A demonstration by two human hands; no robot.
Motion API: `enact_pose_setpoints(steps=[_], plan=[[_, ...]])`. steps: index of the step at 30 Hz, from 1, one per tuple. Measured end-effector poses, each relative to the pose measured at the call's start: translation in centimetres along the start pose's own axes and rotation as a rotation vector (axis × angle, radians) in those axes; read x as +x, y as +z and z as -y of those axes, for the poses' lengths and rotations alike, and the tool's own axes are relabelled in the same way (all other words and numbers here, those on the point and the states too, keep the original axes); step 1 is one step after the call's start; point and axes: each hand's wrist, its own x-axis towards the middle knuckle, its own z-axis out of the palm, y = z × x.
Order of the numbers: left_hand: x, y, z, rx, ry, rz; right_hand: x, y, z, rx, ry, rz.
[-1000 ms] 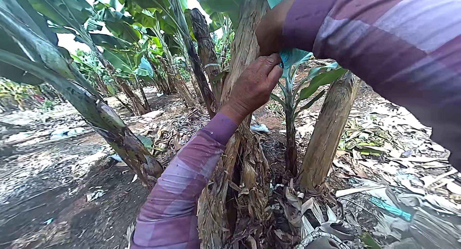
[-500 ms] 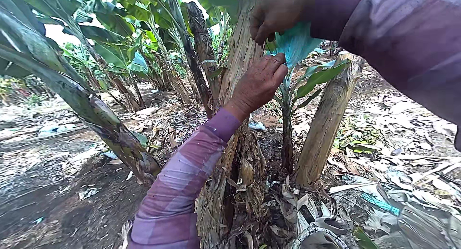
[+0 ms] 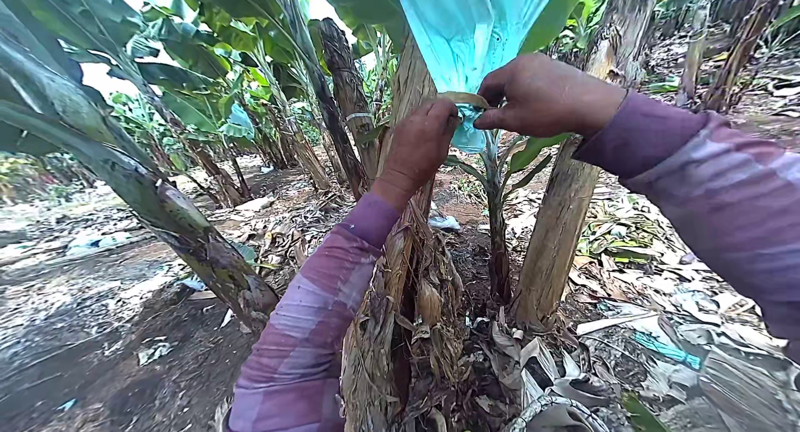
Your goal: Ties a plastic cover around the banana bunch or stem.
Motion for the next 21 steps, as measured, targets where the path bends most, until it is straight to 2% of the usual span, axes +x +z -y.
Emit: enact_pose_setpoints(steps=[2,5,9,12,16,18,20,21], plan=[[0.2,0.1,-0.1,-0.044,-0.041,0.038,0.2,0.4,-0.7,0.013,-0.005,0.005],[0.5,-0.2,0.0,-0.055,-0.132,0.113,0.7,0.9,-1.6,0.264,0.078,-0.020],[0.9,-0.6,-0.1,0.041,-0.003,0.141,1.7,3.1,-2.1,0.732,0.167,0.017],[0.9,-1.2,0.4,-0.015,0.051,0.150,1.7,4.1,-2.5,0.986,0.164,0.013],[0.8,-1.5,0.3,0.013,0.103,0.069,2.3,5.0,-2.6,1.142,0.111,-0.032],[0.3,-2.8,0.2,0.092,0.042,0.082,3.2,6.0,-2.2,1.221,0.040,0.024],[-0.4,-3.8,2.5,0.040,-0.027,0.185,3.8,7.0,-2.6,1.334,-0.060,0.056],[-1.0,-3.3,6.6,-0.068,0.062,0.248,4.2,7.2,-2.6,1.359,-0.055,0.036]])
